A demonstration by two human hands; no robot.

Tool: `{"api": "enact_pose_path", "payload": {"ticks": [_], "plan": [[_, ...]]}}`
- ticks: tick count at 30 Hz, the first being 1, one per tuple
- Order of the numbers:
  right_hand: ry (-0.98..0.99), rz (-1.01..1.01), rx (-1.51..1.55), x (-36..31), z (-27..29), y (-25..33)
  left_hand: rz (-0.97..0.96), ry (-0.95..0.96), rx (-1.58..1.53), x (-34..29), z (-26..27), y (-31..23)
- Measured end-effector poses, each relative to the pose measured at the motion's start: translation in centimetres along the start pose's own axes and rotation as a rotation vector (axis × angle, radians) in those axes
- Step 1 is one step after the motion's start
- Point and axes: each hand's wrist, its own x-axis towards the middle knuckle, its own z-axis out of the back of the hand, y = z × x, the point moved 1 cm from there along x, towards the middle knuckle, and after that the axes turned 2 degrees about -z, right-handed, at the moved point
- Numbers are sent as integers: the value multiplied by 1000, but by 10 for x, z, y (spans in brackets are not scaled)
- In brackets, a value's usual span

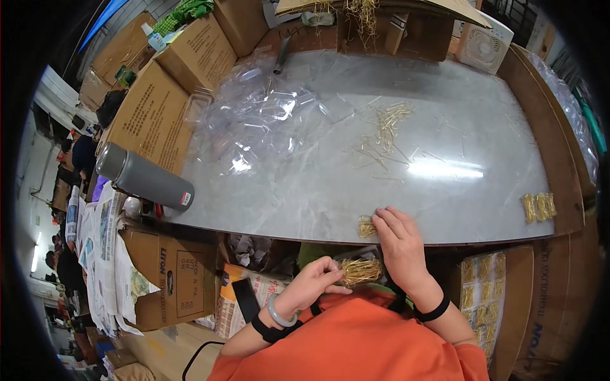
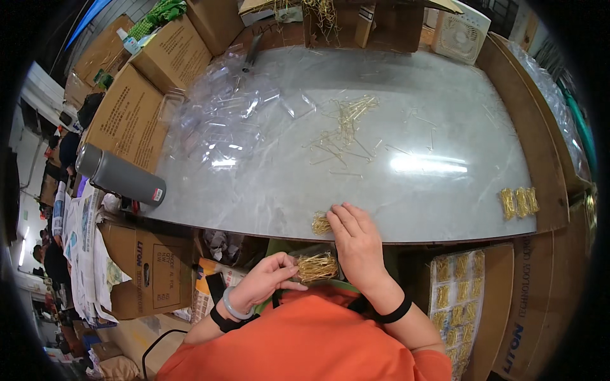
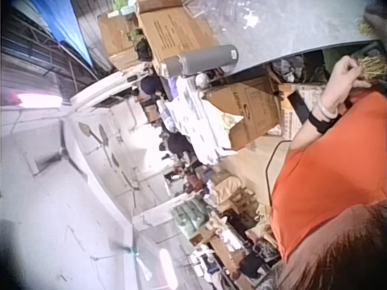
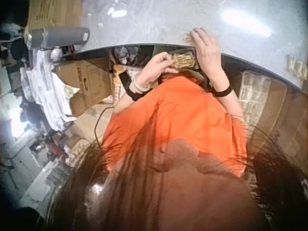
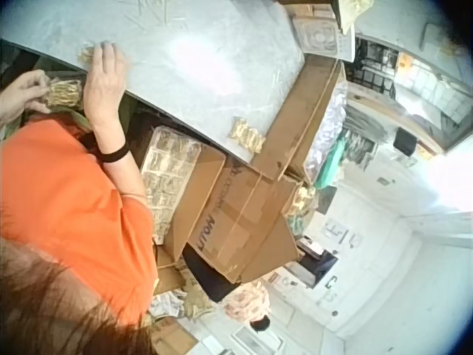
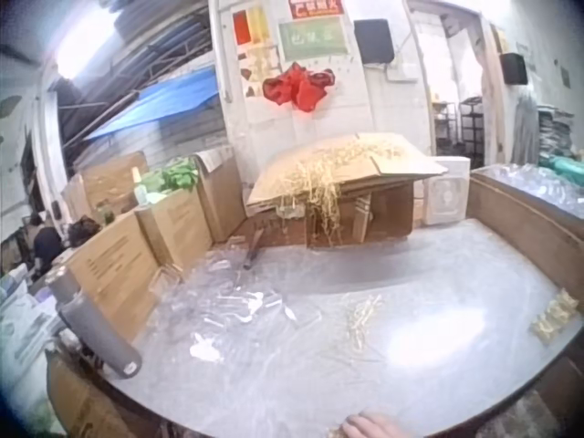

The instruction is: Counting and packing small gold-colored metal pins into small plastic bags at a factory workstation.

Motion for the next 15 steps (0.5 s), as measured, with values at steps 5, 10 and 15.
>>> {"api": "enact_pose_path", "payload": {"ticks": [5, 10, 15], "plan": [[6, -29, 6, -3, 0, 2, 38, -48, 16, -2, 0, 5], [41, 11, 12, -9, 1, 8, -54, -84, -54, 23, 0, 20], [107, 107, 51, -38, 5, 29, -143, -59, -76, 17, -9, 17]]}}
